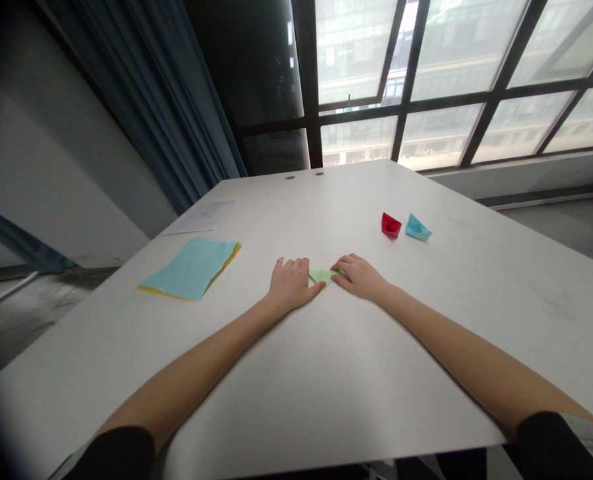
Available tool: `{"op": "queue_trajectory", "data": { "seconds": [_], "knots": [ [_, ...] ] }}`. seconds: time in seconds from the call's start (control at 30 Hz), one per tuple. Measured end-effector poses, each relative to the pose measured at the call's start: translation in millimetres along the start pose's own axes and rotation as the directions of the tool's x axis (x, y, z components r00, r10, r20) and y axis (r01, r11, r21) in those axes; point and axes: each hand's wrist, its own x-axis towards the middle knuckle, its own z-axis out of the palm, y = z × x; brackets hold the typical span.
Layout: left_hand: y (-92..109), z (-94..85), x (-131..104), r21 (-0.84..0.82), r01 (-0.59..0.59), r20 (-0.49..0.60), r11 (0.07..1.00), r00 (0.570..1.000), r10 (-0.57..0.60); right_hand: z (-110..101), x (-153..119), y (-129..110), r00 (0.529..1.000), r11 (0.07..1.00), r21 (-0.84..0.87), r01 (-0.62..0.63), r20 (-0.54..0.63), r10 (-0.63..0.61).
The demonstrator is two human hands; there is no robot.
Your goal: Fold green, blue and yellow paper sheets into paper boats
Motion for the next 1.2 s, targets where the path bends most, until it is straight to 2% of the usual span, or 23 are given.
{"op": "queue_trajectory", "data": {
  "seconds": [0.13,0.2,0.27,0.33,0.43,0.53,0.63,0.73,0.83,1.03,1.2],
  "knots": [
    [-1,-0.6,3,-0.124,0.018,-0.02,0.992,1.0,-0.021,0,-1,2,0.998,0.996,0.075,-0.045,-0.042,0.048],
    [-3,1.0,6,-0.273,0.038,-0.003,0.961,0.999,-0.041,0,-2,2,0.994,0.988,0.13,-0.078,-0.072,0.088],
    [-6,4.4,10,-0.482,0.048,0.015,0.875,0.999,-0.046,-1,-2,2,0.988,0.979,0.17,-0.112,-0.083,0.127],
    [-10,8.8,13,-0.665,0.049,0.003,0.745,0.998,-0.064,-1,-2,1,0.983,0.972,0.192,-0.137,-0.096,0.158],
    [-14,15.2,17,-0.81,0.096,-0.024,0.578,0.98,-0.197,-2,0,-2,0.965,0.961,0.22,-0.166,-0.166,0.204],
    [-13,19.4,19,-0.872,0.17,0.01,0.459,0.944,-0.329,-3,2,-9,0.922,0.948,0.243,-0.205,-0.276,0.271],
    [-8,21.9,20,-0.914,0.189,0.08,0.358,0.951,-0.298,-2,4,-16,0.892,0.952,0.257,-0.164,-0.374,0.254],
    [-1,23.2,20,-0.964,0.172,0.13,0.203,0.97,-0.206,1,4,-24,0.913,0.954,0.288,-0.087,-0.36,0.192],
    [2,23.0,19,-0.981,0.181,0.167,0.067,0.97,-0.176,3,3,-30,0.942,0.938,0.343,-0.052,-0.295,0.16],
    [2,21.0,19,-0.985,0.16,0.168,-0.06,0.974,-0.151,1,4,-34,0.958,0.918,0.389,-0.076,-0.227,0.176],
    [2,22.1,20,-0.978,0.187,0.199,-0.087,0.965,-0.168,3,4,-29,0.948,0.863,0.493,-0.112,-0.206,0.241]
  ]
}}
